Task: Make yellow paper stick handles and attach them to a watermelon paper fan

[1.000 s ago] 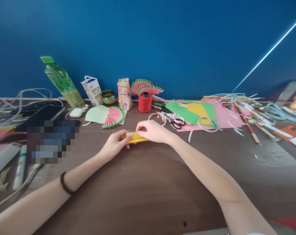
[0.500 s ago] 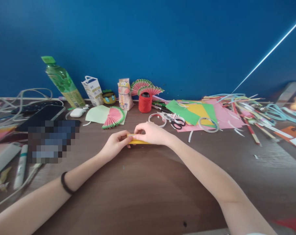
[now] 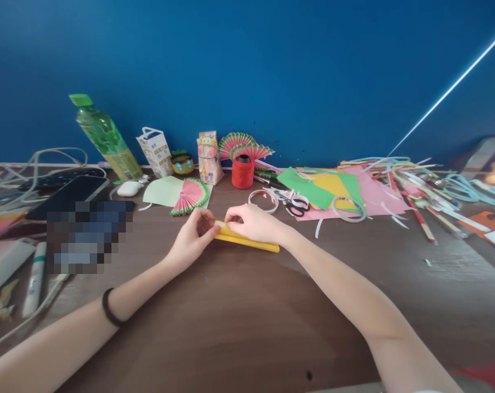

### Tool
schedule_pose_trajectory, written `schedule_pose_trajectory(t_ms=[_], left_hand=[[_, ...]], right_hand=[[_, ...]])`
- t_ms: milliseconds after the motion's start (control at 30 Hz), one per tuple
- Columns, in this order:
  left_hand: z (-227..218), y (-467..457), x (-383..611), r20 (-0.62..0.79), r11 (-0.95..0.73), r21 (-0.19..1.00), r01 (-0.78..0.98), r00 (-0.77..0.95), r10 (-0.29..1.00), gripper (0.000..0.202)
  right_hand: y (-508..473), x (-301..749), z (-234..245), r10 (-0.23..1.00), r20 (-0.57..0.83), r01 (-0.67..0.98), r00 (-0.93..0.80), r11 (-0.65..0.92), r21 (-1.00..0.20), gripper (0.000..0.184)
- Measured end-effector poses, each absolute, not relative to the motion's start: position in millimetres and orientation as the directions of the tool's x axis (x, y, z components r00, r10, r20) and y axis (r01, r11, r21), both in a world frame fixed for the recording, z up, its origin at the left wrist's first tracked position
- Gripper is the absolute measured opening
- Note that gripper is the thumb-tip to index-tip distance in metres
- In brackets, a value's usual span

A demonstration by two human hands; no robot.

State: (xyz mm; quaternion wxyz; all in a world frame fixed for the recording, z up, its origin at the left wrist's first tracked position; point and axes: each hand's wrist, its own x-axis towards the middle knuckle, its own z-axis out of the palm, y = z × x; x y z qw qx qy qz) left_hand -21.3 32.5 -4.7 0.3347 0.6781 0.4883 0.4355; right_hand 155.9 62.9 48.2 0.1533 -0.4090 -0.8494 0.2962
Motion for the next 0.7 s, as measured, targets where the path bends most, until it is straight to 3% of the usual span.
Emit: schedule_pose_trajectory(t_ms=[133,700], left_hand=[[-3,31,-21,0.431,-0.464,0.737,0.492,0.186,0.883,0.005],[0,30,-22,0.404,-0.488,0.688,0.537,0.275,0.872,0.008]], right_hand=[[61,154,47,0.791,0.01,0.614,-0.612,0.483,-0.624,0.014],[52,150,49,0.747,0.065,0.663,-0.661,0.623,-0.416,0.017]])
